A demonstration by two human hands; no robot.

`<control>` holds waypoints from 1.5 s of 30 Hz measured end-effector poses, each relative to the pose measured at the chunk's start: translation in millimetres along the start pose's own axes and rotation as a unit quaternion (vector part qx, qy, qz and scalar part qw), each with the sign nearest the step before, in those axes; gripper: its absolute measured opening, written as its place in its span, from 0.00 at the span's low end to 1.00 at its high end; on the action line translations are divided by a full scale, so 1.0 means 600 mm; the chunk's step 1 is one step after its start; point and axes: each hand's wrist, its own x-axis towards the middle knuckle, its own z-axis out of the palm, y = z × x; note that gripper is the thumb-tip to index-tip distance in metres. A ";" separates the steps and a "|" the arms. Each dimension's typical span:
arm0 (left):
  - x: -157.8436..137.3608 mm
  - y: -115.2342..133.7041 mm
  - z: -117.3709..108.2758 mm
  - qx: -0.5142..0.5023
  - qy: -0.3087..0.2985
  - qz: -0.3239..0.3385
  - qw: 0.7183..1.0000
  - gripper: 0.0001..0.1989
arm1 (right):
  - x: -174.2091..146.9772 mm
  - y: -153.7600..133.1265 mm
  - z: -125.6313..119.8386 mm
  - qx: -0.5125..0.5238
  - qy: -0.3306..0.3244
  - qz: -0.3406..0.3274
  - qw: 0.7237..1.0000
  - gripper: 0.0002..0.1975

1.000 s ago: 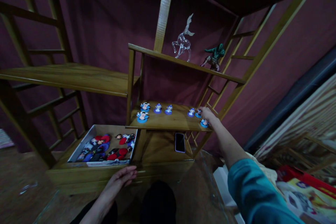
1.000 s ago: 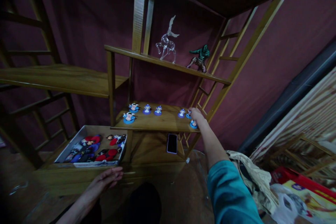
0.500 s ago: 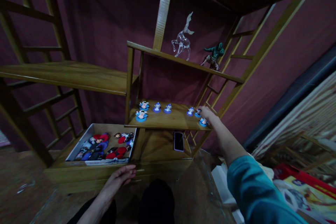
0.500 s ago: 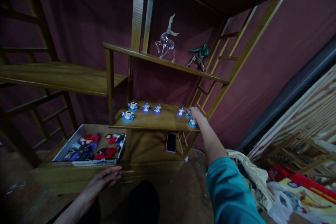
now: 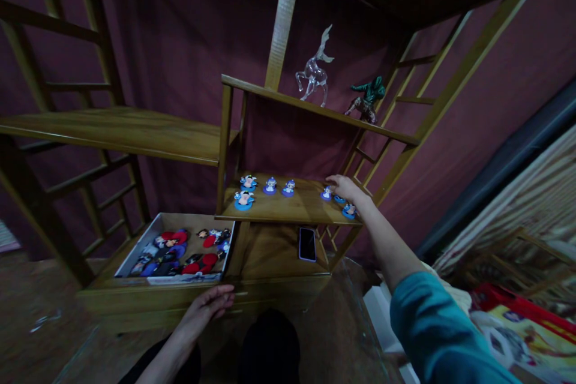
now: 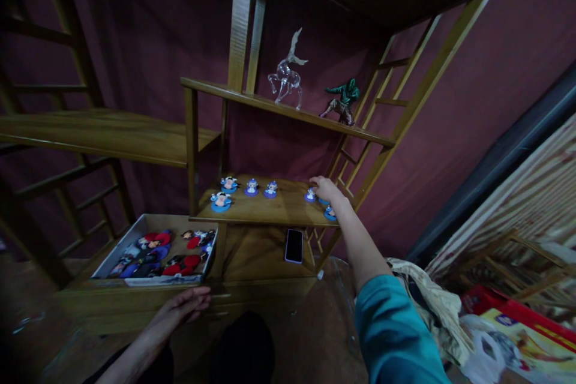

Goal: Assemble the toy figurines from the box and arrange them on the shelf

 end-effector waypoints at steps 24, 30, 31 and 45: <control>0.003 0.000 0.005 0.012 0.011 -0.008 1.000 0.25 | 0.012 -0.002 0.033 0.001 -0.052 0.047 0.998 0.16; 0.000 0.001 0.005 0.014 0.011 -0.003 1.000 0.24 | 0.008 -0.003 0.034 0.009 -0.047 0.045 0.998 0.16; 0.000 0.001 0.005 0.012 0.011 -0.002 1.000 0.25 | 0.008 -0.004 0.034 0.010 -0.045 0.043 0.998 0.16; 0.017 -0.020 -0.004 0.003 -0.003 -0.001 1.000 0.25 | 0.008 -0.007 0.034 0.018 -0.060 0.034 0.997 0.16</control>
